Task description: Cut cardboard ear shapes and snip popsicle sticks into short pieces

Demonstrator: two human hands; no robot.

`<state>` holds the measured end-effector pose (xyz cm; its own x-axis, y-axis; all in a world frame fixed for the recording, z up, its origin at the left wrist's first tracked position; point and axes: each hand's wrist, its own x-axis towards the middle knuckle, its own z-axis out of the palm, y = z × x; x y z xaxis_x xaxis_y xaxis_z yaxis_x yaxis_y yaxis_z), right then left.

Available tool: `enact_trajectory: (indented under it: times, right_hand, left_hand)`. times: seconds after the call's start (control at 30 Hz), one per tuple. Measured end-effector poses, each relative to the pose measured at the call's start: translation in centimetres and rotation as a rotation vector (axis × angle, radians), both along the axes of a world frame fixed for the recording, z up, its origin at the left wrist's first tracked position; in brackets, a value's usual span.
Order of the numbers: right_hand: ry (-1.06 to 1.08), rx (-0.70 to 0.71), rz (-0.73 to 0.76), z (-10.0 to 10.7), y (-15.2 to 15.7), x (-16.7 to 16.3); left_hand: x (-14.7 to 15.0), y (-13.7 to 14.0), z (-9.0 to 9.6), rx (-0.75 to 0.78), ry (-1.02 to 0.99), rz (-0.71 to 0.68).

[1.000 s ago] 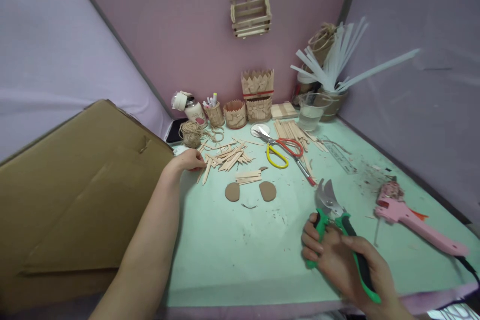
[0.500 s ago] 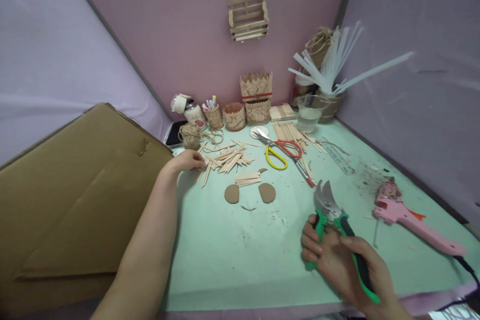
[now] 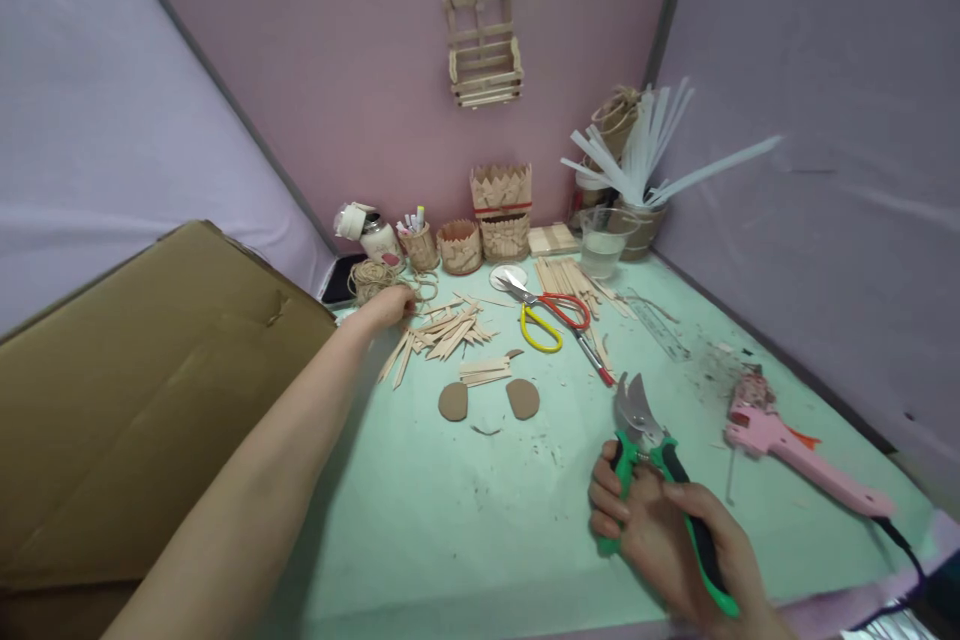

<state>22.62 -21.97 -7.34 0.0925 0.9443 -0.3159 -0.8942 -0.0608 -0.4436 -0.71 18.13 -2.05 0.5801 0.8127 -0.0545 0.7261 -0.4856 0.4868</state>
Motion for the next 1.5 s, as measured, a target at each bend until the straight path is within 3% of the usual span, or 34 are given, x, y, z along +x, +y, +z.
enact_trajectory:
  times: [0.13,0.33,0.43,0.67,0.77,1.0,1.17,1.27,1.37,1.43,1.5]
  right_hand:
    - [0.193,-0.025,0.056,0.4,-0.1,0.1]
    - [0.188,-0.097,0.039,1.8,0.0,-0.3]
    - [0.181,-0.111,0.032,2.2,0.1,-0.4]
    - [0.181,-0.095,0.035,1.9,0.1,-0.3]
    - [0.166,-0.109,0.03,2.0,0.2,-0.3]
    - [0.171,-0.093,0.029,2.3,0.0,-0.4]
    - [0.185,-0.057,0.033,2.0,-0.1,-0.2]
    - [0.173,-0.047,0.048,1.8,0.2,-0.3]
    - [0.11,-0.069,0.066,2.3,0.3,-0.5]
    - [0.009,-0.095,0.075,3.0,-0.1,-0.5]
    - [-0.144,-0.132,0.105,3.9,-0.9,-0.3]
  left_hand:
    - [-0.3,-0.1,0.5,-0.007,-0.142,0.024]
    - [0.5,-0.9,1.8,0.108,-0.458,0.185]
    - [0.8,-1.3,2.2,0.141,-0.511,0.254]
    - [0.5,-3.1,1.8,0.032,-0.215,0.17]
    - [1.7,-3.3,1.4,0.068,-0.113,0.163]
    - [5.2,-3.5,0.2,0.096,-0.026,0.12]
    - [5.1,-4.1,1.3,0.046,-0.08,0.084]
    - [5.2,-6.3,2.9,-0.059,-0.145,0.031]
    - [6.1,-10.4,4.7,-0.258,-0.215,-0.092]
    - [7.0,-13.7,5.8,-0.65,-0.413,-0.214]
    - [7.9,-16.8,6.5,-0.931,-0.477,-0.288]
